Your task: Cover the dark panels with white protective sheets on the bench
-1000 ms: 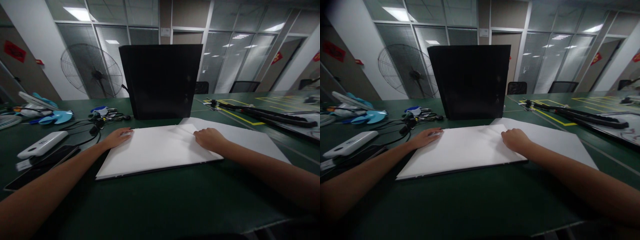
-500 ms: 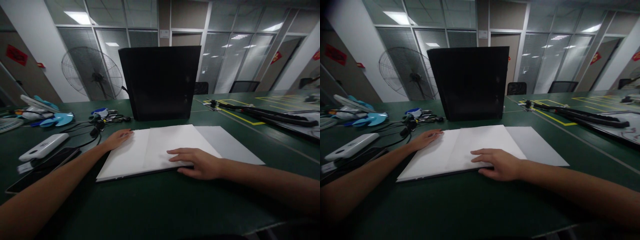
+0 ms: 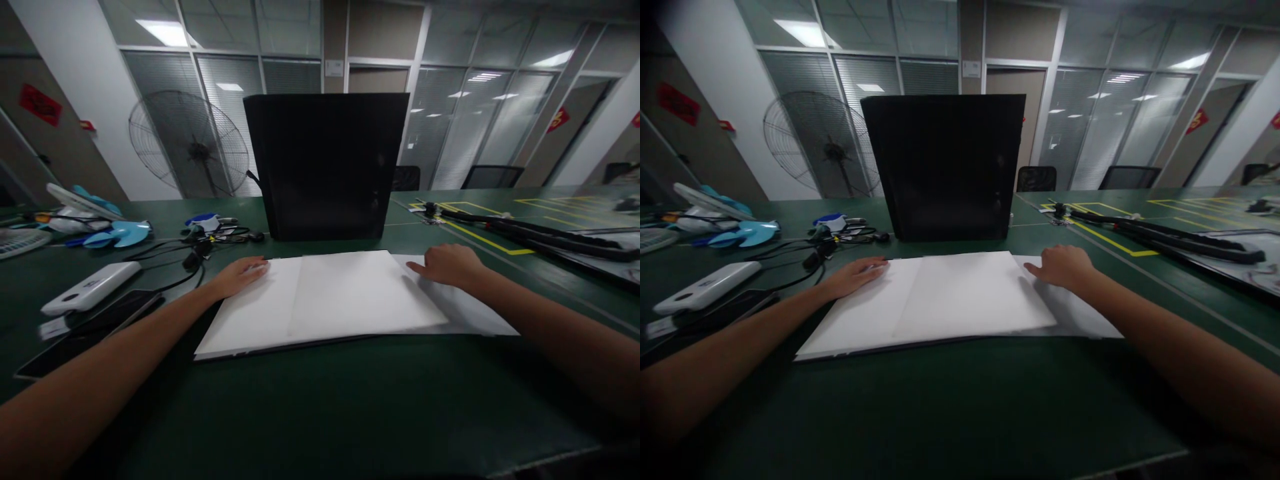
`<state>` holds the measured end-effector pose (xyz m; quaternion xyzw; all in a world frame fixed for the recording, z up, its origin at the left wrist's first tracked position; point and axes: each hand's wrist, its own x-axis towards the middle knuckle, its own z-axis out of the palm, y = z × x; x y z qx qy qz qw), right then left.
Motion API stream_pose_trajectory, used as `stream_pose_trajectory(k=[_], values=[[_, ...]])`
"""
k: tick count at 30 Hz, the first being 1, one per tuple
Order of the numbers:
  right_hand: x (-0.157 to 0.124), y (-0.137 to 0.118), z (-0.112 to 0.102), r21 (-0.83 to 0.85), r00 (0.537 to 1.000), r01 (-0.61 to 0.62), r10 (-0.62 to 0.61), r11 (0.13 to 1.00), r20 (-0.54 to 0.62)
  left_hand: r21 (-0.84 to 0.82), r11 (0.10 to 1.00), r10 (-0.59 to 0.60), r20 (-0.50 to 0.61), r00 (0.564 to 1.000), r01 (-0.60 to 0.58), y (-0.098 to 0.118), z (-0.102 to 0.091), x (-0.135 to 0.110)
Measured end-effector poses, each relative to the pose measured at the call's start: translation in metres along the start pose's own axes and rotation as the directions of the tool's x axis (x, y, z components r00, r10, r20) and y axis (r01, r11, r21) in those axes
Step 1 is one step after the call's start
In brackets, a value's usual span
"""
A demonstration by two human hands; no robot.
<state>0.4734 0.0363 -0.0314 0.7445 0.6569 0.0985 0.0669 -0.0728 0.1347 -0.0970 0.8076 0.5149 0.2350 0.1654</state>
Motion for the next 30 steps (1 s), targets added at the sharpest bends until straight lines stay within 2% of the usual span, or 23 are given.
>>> stream_pose_trajectory(k=[3,7,12,18,22,30], values=[[0.004,0.002,0.007,0.012,0.997,0.072,-0.072,0.997,0.005,0.027,1.000,-0.003,-0.003,1.000,0.003,0.004,0.001,0.000],[-0.002,-0.017,0.012,0.017,0.993,0.117,-0.117,0.993,-0.010,0.043,0.999,0.024,-0.002,1.000,-0.024,0.005,0.005,0.001],[-0.015,-0.038,0.008,0.117,0.987,0.161,-0.157,0.980,-0.042,0.029,1.000,0.010,-0.009,1.000,-0.010,0.004,0.004,0.000],[-0.025,-0.050,0.006,0.243,0.979,0.198,-0.178,0.949,-0.103,0.073,0.997,0.012,0.013,1.000,-0.013,-0.001,0.004,0.001],[-0.017,-0.042,0.013,0.342,0.969,0.222,-0.169,0.913,-0.179,0.116,0.993,0.018,0.022,1.000,-0.021,-0.006,0.007,0.004],[0.016,-0.004,0.038,0.249,0.952,0.256,-0.199,0.934,-0.234,0.112,0.993,0.023,0.029,0.999,-0.027,-0.006,0.006,0.004]])
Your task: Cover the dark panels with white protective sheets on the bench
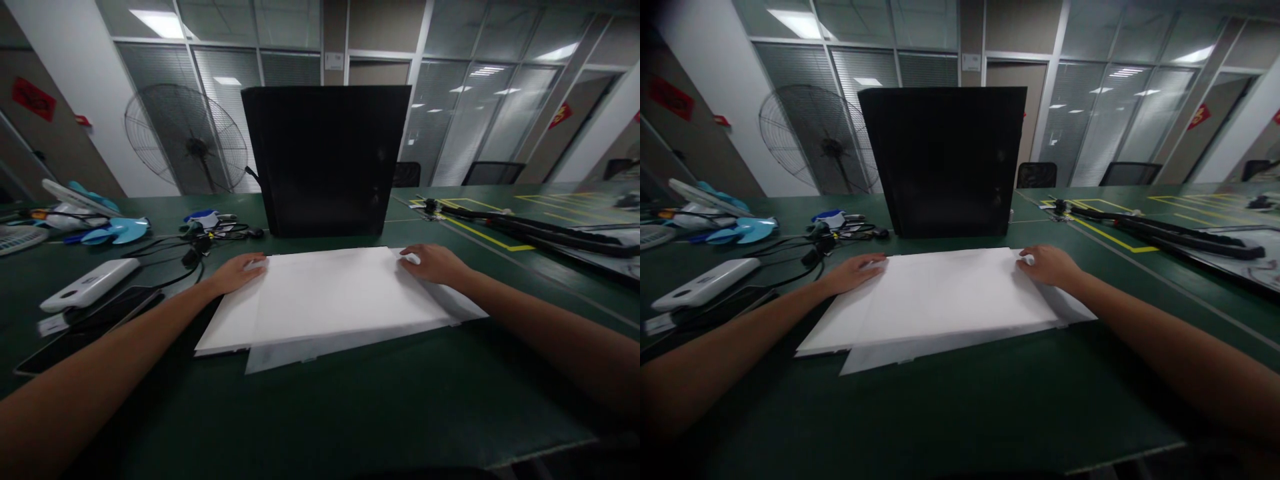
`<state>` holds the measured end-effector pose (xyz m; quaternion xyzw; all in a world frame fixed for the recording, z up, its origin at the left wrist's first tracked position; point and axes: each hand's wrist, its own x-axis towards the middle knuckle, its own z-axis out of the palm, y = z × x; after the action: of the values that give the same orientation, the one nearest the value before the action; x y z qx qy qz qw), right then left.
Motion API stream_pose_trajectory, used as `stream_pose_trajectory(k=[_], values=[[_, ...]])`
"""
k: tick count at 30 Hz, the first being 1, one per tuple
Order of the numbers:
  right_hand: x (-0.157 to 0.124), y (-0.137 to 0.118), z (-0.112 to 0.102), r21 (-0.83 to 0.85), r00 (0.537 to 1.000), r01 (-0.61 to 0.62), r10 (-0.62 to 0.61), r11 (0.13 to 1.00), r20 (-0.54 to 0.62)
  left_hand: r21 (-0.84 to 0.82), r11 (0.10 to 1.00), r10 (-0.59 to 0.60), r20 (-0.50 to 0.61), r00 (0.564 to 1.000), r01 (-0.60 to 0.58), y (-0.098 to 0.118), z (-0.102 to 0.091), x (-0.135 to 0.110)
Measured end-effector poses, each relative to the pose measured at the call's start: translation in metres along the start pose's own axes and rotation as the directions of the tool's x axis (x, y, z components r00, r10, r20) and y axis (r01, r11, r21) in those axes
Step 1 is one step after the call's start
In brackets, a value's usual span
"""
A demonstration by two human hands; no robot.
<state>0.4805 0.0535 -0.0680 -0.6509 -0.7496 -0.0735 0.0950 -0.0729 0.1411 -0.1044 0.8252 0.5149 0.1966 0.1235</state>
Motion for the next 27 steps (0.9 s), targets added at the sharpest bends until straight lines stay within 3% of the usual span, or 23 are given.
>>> stream_pose_trajectory(k=[2,5,7,12,17,22,27], values=[[0.002,0.008,0.001,0.046,0.991,0.132,-0.130,0.990,-0.043,0.001,1.000,0.000,0.001,1.000,0.000,0.000,0.000,0.000],[0.004,0.016,0.001,0.161,0.922,0.386,-0.381,0.908,-0.064,-0.001,1.000,0.010,-0.002,1.000,-0.010,-0.001,0.001,0.001],[0.003,0.017,0.001,0.232,0.893,0.444,-0.448,0.866,-0.039,-0.004,1.000,0.018,-0.012,1.000,-0.018,-0.001,0.001,0.001],[-0.001,0.013,0.005,0.325,0.880,0.436,-0.474,0.839,0.043,-0.033,0.999,-0.002,-0.032,0.999,0.001,0.003,-0.001,-0.002],[-0.005,0.000,0.013,0.329,0.910,0.353,-0.403,0.876,0.097,-0.040,0.999,-0.015,-0.018,1.000,0.014,0.009,-0.004,-0.005],[-0.007,-0.014,0.022,0.323,0.947,0.287,-0.317,0.902,0.044,-0.010,1.000,-0.014,-0.021,1.000,0.014,0.016,-0.007,-0.007],[-0.008,-0.019,0.018,0.353,0.966,0.234,-0.259,0.906,0.024,0.038,0.999,-0.029,-0.016,0.999,0.030,0.012,-0.005,-0.006]])
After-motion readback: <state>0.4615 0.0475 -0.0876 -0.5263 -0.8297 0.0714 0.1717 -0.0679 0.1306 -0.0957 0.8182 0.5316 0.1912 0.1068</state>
